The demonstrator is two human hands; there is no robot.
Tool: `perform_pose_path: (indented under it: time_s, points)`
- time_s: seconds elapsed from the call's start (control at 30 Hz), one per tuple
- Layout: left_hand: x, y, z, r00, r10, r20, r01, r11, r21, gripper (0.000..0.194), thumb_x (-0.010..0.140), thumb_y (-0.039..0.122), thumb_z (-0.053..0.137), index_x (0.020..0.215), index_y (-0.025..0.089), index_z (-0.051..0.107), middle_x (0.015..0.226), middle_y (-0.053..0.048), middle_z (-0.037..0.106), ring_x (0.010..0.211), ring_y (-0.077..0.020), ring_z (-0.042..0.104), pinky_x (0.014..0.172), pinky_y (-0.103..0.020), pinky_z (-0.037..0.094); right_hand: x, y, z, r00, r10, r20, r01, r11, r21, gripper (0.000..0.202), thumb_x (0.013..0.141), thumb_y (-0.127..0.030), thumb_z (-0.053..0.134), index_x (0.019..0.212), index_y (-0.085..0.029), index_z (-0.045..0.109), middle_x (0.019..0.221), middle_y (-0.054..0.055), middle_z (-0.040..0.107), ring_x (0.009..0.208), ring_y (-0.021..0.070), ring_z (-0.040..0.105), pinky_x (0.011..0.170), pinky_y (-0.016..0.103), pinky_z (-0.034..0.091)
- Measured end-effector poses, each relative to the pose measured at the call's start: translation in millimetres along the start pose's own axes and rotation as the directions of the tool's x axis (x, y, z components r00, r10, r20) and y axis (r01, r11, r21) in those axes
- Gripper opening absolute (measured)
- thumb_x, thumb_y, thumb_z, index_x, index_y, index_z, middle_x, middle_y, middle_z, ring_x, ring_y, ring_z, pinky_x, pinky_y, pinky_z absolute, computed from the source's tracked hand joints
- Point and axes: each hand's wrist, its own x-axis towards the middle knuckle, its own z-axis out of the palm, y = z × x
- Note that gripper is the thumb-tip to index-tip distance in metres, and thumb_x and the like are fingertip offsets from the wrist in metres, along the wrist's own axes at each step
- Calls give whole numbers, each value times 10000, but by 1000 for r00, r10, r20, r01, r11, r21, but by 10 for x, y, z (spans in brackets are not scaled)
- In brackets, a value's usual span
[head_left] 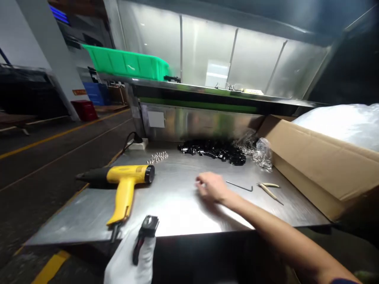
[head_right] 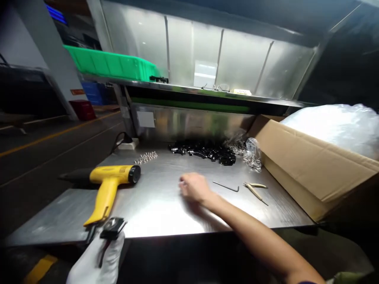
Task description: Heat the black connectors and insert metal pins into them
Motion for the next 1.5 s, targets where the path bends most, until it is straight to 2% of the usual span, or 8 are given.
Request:
perform_pose_path:
  time_s: [0.1, 0.17, 0.3, 0.43, 0.57, 0.7, 0.8, 1.5]
  points:
    - [227, 259, 204, 975, 167, 144, -172, 985, 22, 327, 940, 499, 546, 1064, 225, 674, 882, -35, 710, 853, -219, 682, 772, -321, 540, -431, 934, -129, 987, 148, -68, -154, 984, -94, 290, 981, -373, 602, 1188, -171, 624, 1224, 95, 619, 1095, 239, 606, 946, 464, 518]
    - [377, 342, 347, 946, 224, 236, -245, 968, 62, 296, 956, 474, 537, 1039, 219, 662, 854, -34, 684, 822, -203, 658, 750, -316, 516, -632, 1391, -102, 981, 187, -45, -191, 976, -106, 282, 967, -395, 613, 1114, -155, 634, 1121, 83, 635, 1027, 231, 613, 915, 454, 515]
    - [606, 352, 621, 874, 274, 401, -360, 920, 156, 335, 924, 533, 572, 1032, 224, 645, 906, -44, 669, 810, -203, 627, 713, -327, 486, -840, 1781, 59, 989, 146, 24, -145, 989, -34, 270, 1005, -390, 474, 1016, -166, 625, 1000, 112, 636, 902, 253, 601, 789, 400, 486]
    - [761, 359, 798, 794, 263, 547, -480, 824, 300, 353, 917, 567, 566, 961, 230, 663, 824, -52, 642, 757, -210, 586, 670, -336, 420, -815, 1721, 126, 996, 79, 47, -81, 995, 52, 264, 1025, -384, 389, 975, -186, 556, 944, 101, 626, 817, 245, 570, 715, 387, 432]
    - [873, 373, 887, 730, 247, 638, -572, 731, 371, 381, 896, 600, 579, 1022, 253, 676, 816, -37, 624, 759, -214, 574, 674, -330, 394, -697, 1442, 142, 996, -6, 92, -16, 970, 243, 227, 1051, -398, 364, 1082, -215, 495, 776, -3, 614, 609, 153, 530, 571, 302, 387]
    - [922, 348, 926, 726, 242, 644, -578, 723, 380, 367, 898, 559, 604, 1104, 262, 667, 904, -40, 642, 847, -222, 600, 750, -333, 430, -579, 1186, 180, 972, -232, -36, 215, 821, 529, 171, 1035, -279, 443, 1073, -183, 579, 653, -55, 573, 527, 96, 487, 546, 258, 380]
    - [933, 321, 933, 714, 263, 649, -595, 717, 364, 336, 895, 511, 631, 1112, 257, 660, 930, -42, 644, 849, -218, 603, 759, -337, 437, -525, 1152, 241, 953, -275, -128, 296, 745, 597, 214, 1021, -253, 485, 1010, -158, 676, 715, -24, 652, 588, 96, 547, 579, 255, 404]
    - [952, 269, 897, 676, 266, 687, -652, 650, 390, 335, 879, 475, 657, 1141, 265, 640, 957, -53, 633, 842, -230, 590, 777, -374, 464, -499, 1191, 299, 927, -348, -141, 355, 689, 632, 231, 996, -181, 505, 909, -125, 712, 695, -22, 664, 581, 85, 578, 562, 248, 434]
